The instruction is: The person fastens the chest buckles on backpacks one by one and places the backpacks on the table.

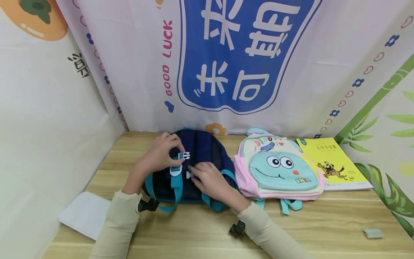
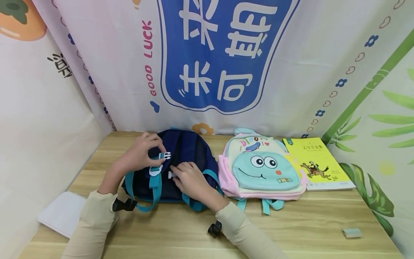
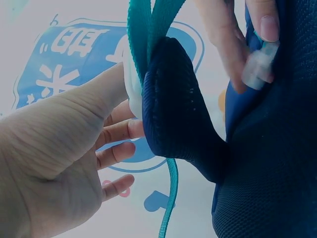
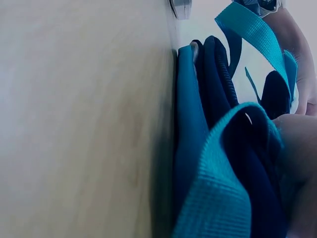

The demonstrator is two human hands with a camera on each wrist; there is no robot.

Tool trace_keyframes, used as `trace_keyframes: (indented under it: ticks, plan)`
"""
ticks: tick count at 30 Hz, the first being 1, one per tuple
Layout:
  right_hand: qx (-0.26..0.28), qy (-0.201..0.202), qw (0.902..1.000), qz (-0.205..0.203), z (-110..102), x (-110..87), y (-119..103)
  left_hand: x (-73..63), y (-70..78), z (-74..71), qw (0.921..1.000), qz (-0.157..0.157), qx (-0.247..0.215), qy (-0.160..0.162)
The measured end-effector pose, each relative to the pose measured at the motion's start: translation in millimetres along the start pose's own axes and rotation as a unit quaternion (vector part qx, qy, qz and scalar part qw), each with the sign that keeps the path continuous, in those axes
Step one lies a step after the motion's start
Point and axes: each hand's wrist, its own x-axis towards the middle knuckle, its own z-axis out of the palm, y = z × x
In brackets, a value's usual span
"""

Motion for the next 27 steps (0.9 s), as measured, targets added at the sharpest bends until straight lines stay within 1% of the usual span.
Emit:
trace_keyframes:
  ticks: [6,10,13,16,20,27]
  plan:
    - [0.001,-0.007,1.0,-0.005,-3.0,0.8,0.9,-0.9,0.6,-0.5,1.0,-0.002,-0.002,-0.001]
    - [0.0,-0.024,0.9997,-0.006,-9.6,4.5,2.5,-0.9,1.5,-1.2,1.0,-0.001,0.001,-0.002]
    - [-0.006,-0.042,0.999,-0.017,-16.2,9.0,2.7,-1.9,1.2,-1.1,1.0,-0.008,0.0,-0.005]
    - [-0.027,-0.063,0.9969,-0.037,-20.7,13.6,3.3,-3.2,0.1,-0.2,0.9999,-0.013,-0.001,-0.009]
    - [-0.062,-0.088,0.9916,-0.071,-24.6,19.2,6.1,-4.1,-0.5,1.1,0.9997,-0.019,0.002,-0.016]
    - [-0.098,-0.103,0.9814,-0.129,-24.8,26.9,17.2,-2.1,1.1,-0.9,0.9997,-0.021,0.001,-0.012]
